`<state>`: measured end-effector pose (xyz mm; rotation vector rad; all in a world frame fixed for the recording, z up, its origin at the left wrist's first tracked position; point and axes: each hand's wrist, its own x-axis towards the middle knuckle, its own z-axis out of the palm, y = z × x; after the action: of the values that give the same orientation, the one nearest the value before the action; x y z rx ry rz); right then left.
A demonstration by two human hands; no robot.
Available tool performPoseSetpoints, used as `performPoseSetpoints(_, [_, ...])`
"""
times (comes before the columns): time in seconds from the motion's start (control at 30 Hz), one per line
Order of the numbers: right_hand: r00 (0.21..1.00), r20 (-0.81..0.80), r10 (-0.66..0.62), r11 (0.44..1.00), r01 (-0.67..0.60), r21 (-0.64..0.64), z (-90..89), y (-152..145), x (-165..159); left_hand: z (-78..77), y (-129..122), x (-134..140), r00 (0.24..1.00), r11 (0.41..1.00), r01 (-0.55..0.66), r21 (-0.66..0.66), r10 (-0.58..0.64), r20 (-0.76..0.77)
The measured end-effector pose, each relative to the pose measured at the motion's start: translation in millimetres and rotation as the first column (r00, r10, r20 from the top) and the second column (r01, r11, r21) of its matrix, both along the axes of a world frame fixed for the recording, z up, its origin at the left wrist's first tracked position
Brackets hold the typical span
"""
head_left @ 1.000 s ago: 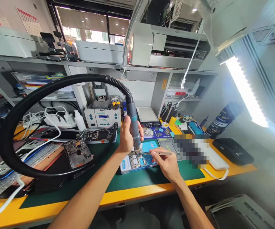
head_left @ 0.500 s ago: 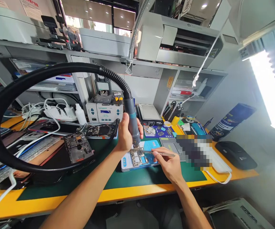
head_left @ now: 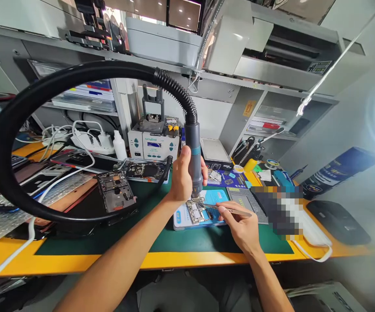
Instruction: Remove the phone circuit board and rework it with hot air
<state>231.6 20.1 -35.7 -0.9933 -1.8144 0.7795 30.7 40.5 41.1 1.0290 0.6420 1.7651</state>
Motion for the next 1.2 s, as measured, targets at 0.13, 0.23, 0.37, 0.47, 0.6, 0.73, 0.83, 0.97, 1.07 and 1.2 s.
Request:
performPoseSetpoints(0.13, [1.0,-0.014,-0.023,1.0,0.023,0.0,4.3,-1.5,-3.4,0.9,-1.0,-0.8,1.0,1.0,-0.003,-0.016,0.003,-0.003])
performPoseSetpoints(0.23, [0.998,-0.031,-0.049,0.999,0.049,-0.011,7.2,-3.1,-4.9,1.0,-1.5,-1.4,1.0,1.0,-0.005,-0.025,0.004,-0.01])
performPoseSetpoints(0.37, [0.996,-0.056,-0.065,0.998,0.063,-0.03,8.4,-3.7,-4.4,1.6,-0.4,-2.1,1.0,0.999,-0.029,-0.026,0.029,-0.009])
performPoseSetpoints(0.47, [0.996,-0.074,-0.053,0.998,0.05,-0.041,8.0,-2.7,-2.2,2.1,1.3,-3.3,0.999,0.998,-0.053,-0.014,0.053,-0.006])
performPoseSetpoints(0.6, [0.999,-0.049,-0.017,0.998,0.014,-0.053,10.4,-0.8,-0.4,2.2,3.1,-5.4,0.998,0.998,-0.067,-0.005,0.067,-0.013])
performPoseSetpoints(0.73, [1.0,0.01,0.021,0.998,-0.021,-0.066,18.1,1.6,-4.0,2.0,4.0,-6.7,0.998,0.998,-0.06,-0.016,0.06,-0.009])
performPoseSetpoints(0.83, [0.998,0.046,0.034,0.997,-0.031,-0.067,23.2,3.7,-9.2,2.2,3.8,-6.8,0.999,0.998,-0.053,-0.023,0.053,-0.005])
performPoseSetpoints(0.97, [0.998,0.056,-0.007,0.999,0.01,-0.048,23.1,3.5,-15.7,3.4,2.7,-7.0,0.999,0.999,-0.04,-0.015,0.04,-0.003])
performPoseSetpoints(1.07, [0.998,0.065,-0.023,0.999,0.026,-0.035,21.7,1.3,-17.1,4.1,3.1,-8.2,0.999,0.999,-0.034,-0.005,0.034,0.0])
performPoseSetpoints(1.2, [0.996,0.083,-0.034,0.999,0.036,-0.028,29.9,4.9,-10.1,4.2,5.5,-11.0,0.999,0.999,-0.046,-0.004,0.046,0.008])
